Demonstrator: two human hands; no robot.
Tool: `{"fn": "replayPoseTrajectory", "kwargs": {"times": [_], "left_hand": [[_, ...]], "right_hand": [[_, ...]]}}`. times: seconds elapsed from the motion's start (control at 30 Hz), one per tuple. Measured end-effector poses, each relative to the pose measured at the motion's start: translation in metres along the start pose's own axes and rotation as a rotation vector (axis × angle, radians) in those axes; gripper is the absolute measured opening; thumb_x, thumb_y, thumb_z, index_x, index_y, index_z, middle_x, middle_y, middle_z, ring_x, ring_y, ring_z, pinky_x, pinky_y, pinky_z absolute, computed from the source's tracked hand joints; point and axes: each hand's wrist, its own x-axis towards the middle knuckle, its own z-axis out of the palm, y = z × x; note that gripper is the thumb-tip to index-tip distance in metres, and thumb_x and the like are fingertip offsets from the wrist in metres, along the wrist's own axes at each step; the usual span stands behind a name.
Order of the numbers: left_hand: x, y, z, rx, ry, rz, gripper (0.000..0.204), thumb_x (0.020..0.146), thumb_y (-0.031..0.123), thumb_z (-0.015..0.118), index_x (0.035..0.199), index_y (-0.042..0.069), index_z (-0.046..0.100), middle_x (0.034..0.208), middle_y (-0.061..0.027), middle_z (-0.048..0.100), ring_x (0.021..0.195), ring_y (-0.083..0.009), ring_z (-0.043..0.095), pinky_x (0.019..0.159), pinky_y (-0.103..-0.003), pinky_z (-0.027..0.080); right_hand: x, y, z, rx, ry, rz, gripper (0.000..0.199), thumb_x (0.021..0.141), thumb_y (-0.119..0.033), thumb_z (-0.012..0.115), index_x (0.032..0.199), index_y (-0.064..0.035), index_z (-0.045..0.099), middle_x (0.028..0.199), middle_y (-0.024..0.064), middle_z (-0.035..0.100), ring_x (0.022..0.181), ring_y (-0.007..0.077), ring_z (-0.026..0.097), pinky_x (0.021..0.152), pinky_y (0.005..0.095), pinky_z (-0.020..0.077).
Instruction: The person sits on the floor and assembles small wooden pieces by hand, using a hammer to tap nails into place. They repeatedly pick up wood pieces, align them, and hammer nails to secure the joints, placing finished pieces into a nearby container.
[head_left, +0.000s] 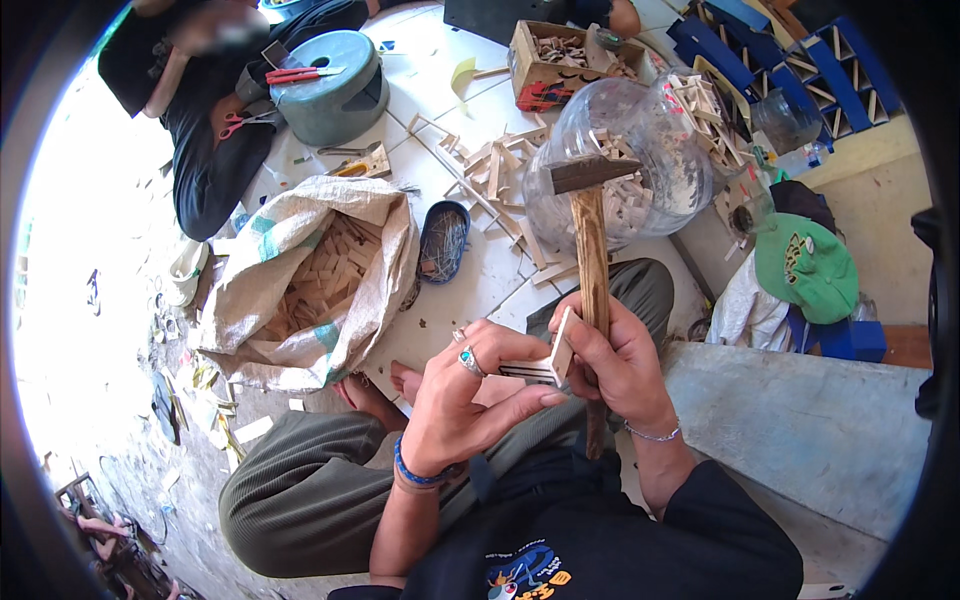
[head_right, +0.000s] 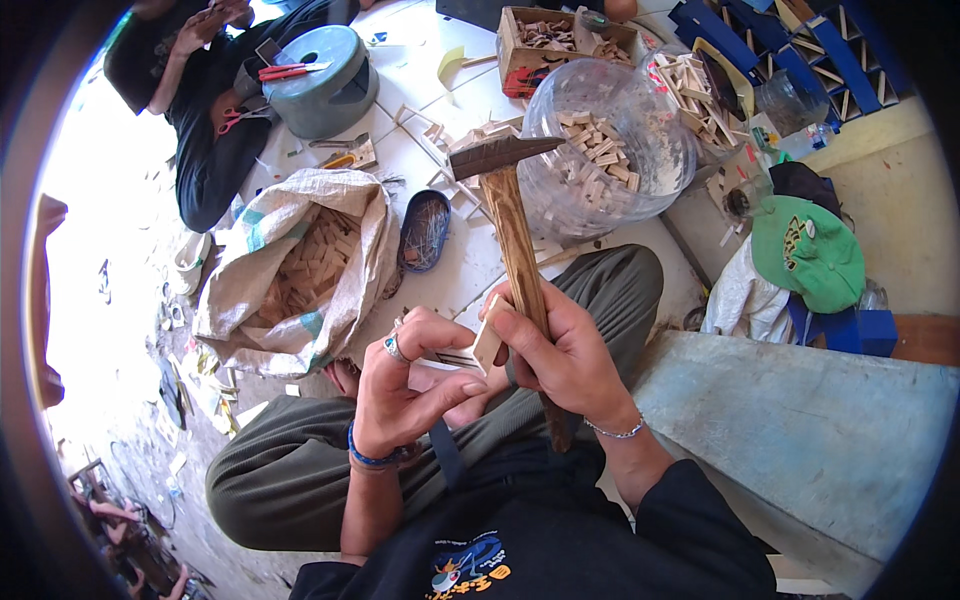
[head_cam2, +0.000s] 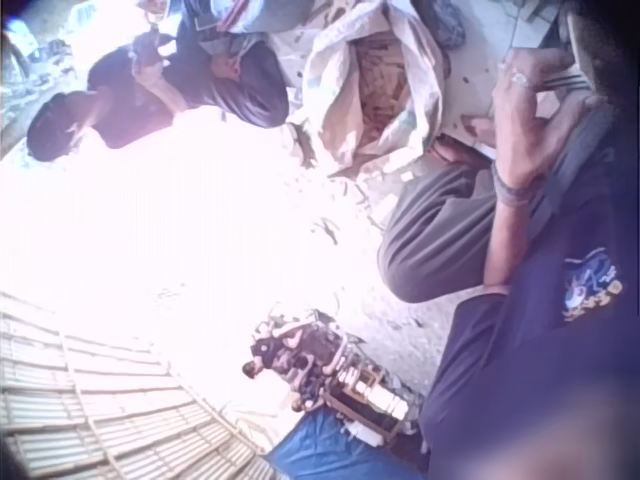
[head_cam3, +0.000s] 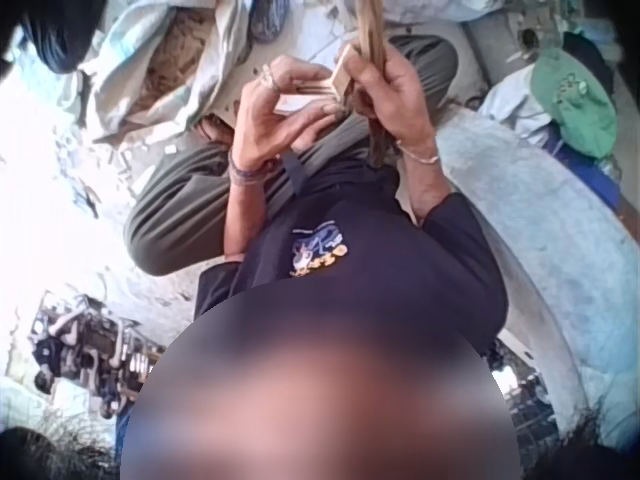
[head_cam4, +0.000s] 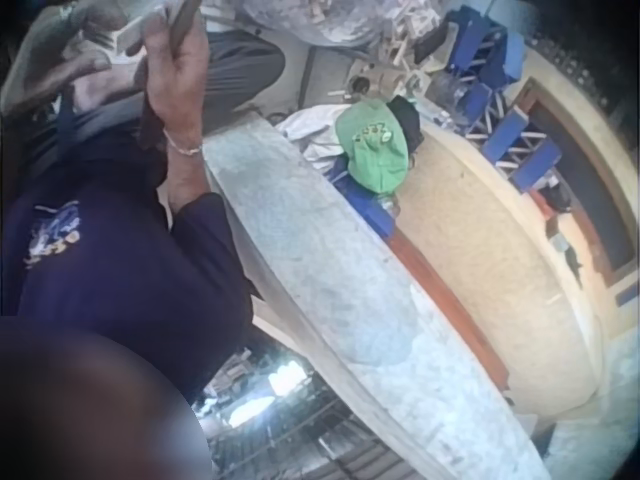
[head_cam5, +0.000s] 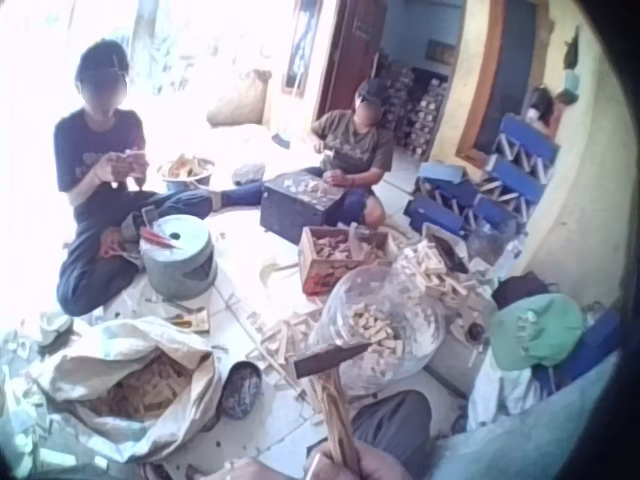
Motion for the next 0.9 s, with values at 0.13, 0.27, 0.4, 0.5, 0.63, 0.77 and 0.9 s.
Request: {"fn": "replayPoseTrajectory", "kwargs": {"times": [0.13,0.27,0.4,0.5,0.63,0.77,0.9], "left_hand": [[0.0,0.002,-0.002,0.06,0.013,-0.015,0.037,0.079,0.011,0.09,0.109,0.004,0.072,0.099,-0.0085,0.075,0.088,-0.0277,0.07,0.078,-0.038,0.054],[-0.001,-0.001,0.001,0.094,0.034,-0.015,0.037,0.079,0.01,0.09,0.112,0.005,0.072,0.1,-0.0086,0.075,0.089,-0.0273,0.071,0.078,-0.038,0.054],[-0.001,-0.006,0.0,0.146,0.094,-0.006,0.037,0.081,0.009,0.088,0.114,0.007,0.073,0.1,-0.0089,0.075,0.089,-0.0284,0.071,0.077,-0.038,0.054],[-0.001,-0.01,-0.005,0.314,0.205,-0.028,0.037,0.082,0.01,0.086,0.116,0.007,0.072,0.099,-0.0101,0.074,0.089,-0.0302,0.07,0.075,-0.039,0.054],[0.0,-0.018,-0.019,0.441,0.296,-0.013,0.037,0.083,0.011,0.085,0.117,0.006,0.071,0.099,-0.0101,0.074,0.086,-0.0299,0.068,0.072,-0.039,0.054],[0.0,-0.023,-0.021,0.442,0.304,0.012,0.034,0.082,0.005,0.084,0.115,0.004,0.073,0.097,-0.0106,0.075,0.084,-0.0269,0.072,0.075,-0.036,0.056],[0.0,-0.023,-0.02,0.43,0.302,0.015,0.034,0.083,0.01,0.084,0.116,0.007,0.072,0.098,-0.0092,0.074,0.084,-0.0276,0.069,0.072,-0.038,0.055]], "right_hand": [[0.003,-0.001,0.003,0.007,0.026,0.021,0.024,0.113,-0.029,0.055,0.116,-0.0056,0.058,0.072,-0.0022,0.058,0.046,0.0018,0.041,0.041,0.0195,0.0281],[0.003,0.003,0.001,0.01,0.031,0.034,0.023,0.113,-0.028,0.053,0.117,-0.0056,0.058,0.072,-0.0025,0.057,0.047,0.0014,0.042,0.042,0.0193,0.029],[0.003,0.012,-0.003,-0.102,0.114,0.001,0.031,0.115,-0.031,0.049,0.131,-0.0055,0.057,0.073,-0.0017,0.055,0.049,0.001,0.041,0.044,0.0182,0.0307],[-0.003,0.018,-0.008,-0.264,0.218,-0.102,0.035,0.114,-0.025,0.049,0.142,-0.0043,0.054,0.075,-0.0017,0.057,0.055,0.0013,0.043,0.05,0.0187,0.0353],[-0.017,0.026,-0.018,-0.57,0.138,-0.225,0.043,0.114,-0.026,0.048,0.149,-0.0019,0.049,0.073,0.0016,0.059,0.057,0.0039,0.048,0.053,0.0215,0.0406],[-0.023,0.035,-0.02,-0.678,0.049,-0.294,0.042,0.112,-0.027,0.05,0.145,-0.0007,0.052,0.071,0.0012,0.06,0.057,0.0048,0.05,0.054,0.0232,0.0423],[-0.028,0.034,-0.021,-0.452,0.16,-0.297,0.042,0.111,-0.026,0.053,0.144,-0.0002,0.054,0.071,0.0001,0.059,0.06,0.0054,0.052,0.055,0.0241,0.0429]]}}
